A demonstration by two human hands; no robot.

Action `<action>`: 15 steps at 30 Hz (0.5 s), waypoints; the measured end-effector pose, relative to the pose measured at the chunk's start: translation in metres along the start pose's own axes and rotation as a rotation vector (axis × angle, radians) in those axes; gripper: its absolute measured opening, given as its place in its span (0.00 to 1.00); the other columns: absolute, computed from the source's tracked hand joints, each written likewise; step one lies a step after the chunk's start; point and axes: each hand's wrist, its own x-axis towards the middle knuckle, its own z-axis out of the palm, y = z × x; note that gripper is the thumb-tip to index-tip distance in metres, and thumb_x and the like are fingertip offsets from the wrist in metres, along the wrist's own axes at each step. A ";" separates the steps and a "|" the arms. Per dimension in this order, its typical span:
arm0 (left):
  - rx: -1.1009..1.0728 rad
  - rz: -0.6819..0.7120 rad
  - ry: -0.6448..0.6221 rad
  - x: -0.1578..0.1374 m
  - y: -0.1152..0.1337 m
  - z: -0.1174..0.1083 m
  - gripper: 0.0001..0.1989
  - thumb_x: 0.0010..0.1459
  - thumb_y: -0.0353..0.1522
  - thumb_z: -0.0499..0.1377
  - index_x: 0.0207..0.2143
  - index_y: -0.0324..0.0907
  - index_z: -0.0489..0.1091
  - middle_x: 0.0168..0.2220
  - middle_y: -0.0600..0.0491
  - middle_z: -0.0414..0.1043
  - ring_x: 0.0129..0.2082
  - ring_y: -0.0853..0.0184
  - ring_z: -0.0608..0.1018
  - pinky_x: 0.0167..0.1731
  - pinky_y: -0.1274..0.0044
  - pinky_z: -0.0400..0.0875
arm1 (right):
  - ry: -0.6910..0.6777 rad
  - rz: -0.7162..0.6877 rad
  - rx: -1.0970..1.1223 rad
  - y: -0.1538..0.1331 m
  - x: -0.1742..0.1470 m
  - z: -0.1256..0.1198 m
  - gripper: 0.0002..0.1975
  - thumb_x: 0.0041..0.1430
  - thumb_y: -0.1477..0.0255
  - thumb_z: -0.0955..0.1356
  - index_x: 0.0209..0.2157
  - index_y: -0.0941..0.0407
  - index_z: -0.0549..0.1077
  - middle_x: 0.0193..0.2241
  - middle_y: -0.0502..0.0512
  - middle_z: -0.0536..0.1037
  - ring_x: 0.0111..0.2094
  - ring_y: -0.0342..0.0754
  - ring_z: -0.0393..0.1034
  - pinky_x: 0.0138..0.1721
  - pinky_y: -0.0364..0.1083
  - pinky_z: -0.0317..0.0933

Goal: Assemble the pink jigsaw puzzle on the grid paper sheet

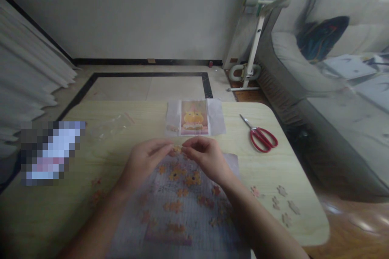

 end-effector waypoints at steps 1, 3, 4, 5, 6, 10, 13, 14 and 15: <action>0.006 0.002 -0.001 0.000 0.000 0.000 0.07 0.58 0.32 0.61 0.36 0.39 0.78 0.32 0.51 0.81 0.31 0.66 0.82 0.36 0.78 0.77 | 0.003 0.002 -0.003 0.000 0.000 0.000 0.08 0.52 0.67 0.73 0.29 0.56 0.76 0.22 0.48 0.75 0.23 0.41 0.66 0.26 0.42 0.61; 0.013 0.005 -0.001 0.000 -0.001 0.000 0.07 0.58 0.32 0.61 0.36 0.39 0.78 0.32 0.51 0.81 0.31 0.66 0.82 0.36 0.77 0.77 | 0.008 0.009 -0.012 -0.001 0.000 -0.001 0.07 0.52 0.67 0.73 0.29 0.56 0.77 0.22 0.48 0.75 0.23 0.41 0.66 0.26 0.43 0.61; 0.016 0.007 0.000 0.000 -0.001 0.000 0.07 0.58 0.32 0.61 0.36 0.39 0.78 0.32 0.51 0.81 0.31 0.66 0.82 0.36 0.77 0.77 | 0.010 0.009 -0.019 -0.001 0.000 -0.001 0.07 0.52 0.67 0.73 0.30 0.56 0.77 0.22 0.48 0.75 0.23 0.41 0.66 0.26 0.43 0.61; 0.018 0.006 -0.001 0.000 -0.001 0.000 0.08 0.58 0.33 0.61 0.36 0.39 0.78 0.32 0.51 0.81 0.31 0.66 0.82 0.36 0.77 0.77 | 0.012 0.009 -0.028 0.000 0.000 -0.001 0.07 0.53 0.67 0.73 0.30 0.56 0.77 0.22 0.48 0.75 0.23 0.41 0.66 0.26 0.43 0.61; 0.020 0.004 -0.003 0.000 -0.001 0.000 0.08 0.58 0.33 0.61 0.36 0.40 0.78 0.32 0.51 0.81 0.31 0.66 0.82 0.35 0.77 0.77 | 0.013 0.007 -0.038 0.000 0.000 0.000 0.06 0.53 0.68 0.73 0.30 0.56 0.77 0.22 0.48 0.75 0.23 0.41 0.66 0.26 0.42 0.61; 0.024 -0.003 -0.007 -0.001 0.000 0.001 0.08 0.58 0.32 0.61 0.36 0.39 0.78 0.30 0.52 0.81 0.31 0.67 0.81 0.34 0.78 0.76 | 0.024 0.000 -0.037 0.001 -0.001 0.001 0.06 0.53 0.68 0.72 0.30 0.56 0.77 0.22 0.49 0.76 0.23 0.41 0.67 0.26 0.42 0.61; 0.035 -0.006 -0.012 0.000 0.001 -0.001 0.08 0.58 0.32 0.61 0.35 0.39 0.78 0.30 0.52 0.80 0.31 0.68 0.81 0.35 0.80 0.76 | 0.022 -0.012 -0.037 -0.001 -0.002 -0.001 0.06 0.52 0.68 0.73 0.29 0.56 0.77 0.22 0.49 0.76 0.23 0.41 0.67 0.25 0.42 0.61; 0.045 -0.001 -0.002 0.001 0.001 -0.003 0.08 0.57 0.33 0.61 0.35 0.39 0.78 0.30 0.52 0.80 0.31 0.68 0.81 0.35 0.80 0.75 | 0.042 -0.024 -0.043 -0.003 -0.002 -0.004 0.06 0.52 0.68 0.73 0.29 0.56 0.77 0.22 0.49 0.77 0.23 0.41 0.68 0.25 0.42 0.61; 0.056 0.009 0.016 0.002 0.001 -0.005 0.08 0.57 0.33 0.61 0.35 0.39 0.78 0.31 0.52 0.80 0.32 0.68 0.81 0.36 0.80 0.75 | 0.080 -0.042 -0.051 -0.005 -0.002 -0.008 0.06 0.51 0.68 0.73 0.29 0.56 0.78 0.23 0.49 0.77 0.23 0.42 0.68 0.25 0.42 0.61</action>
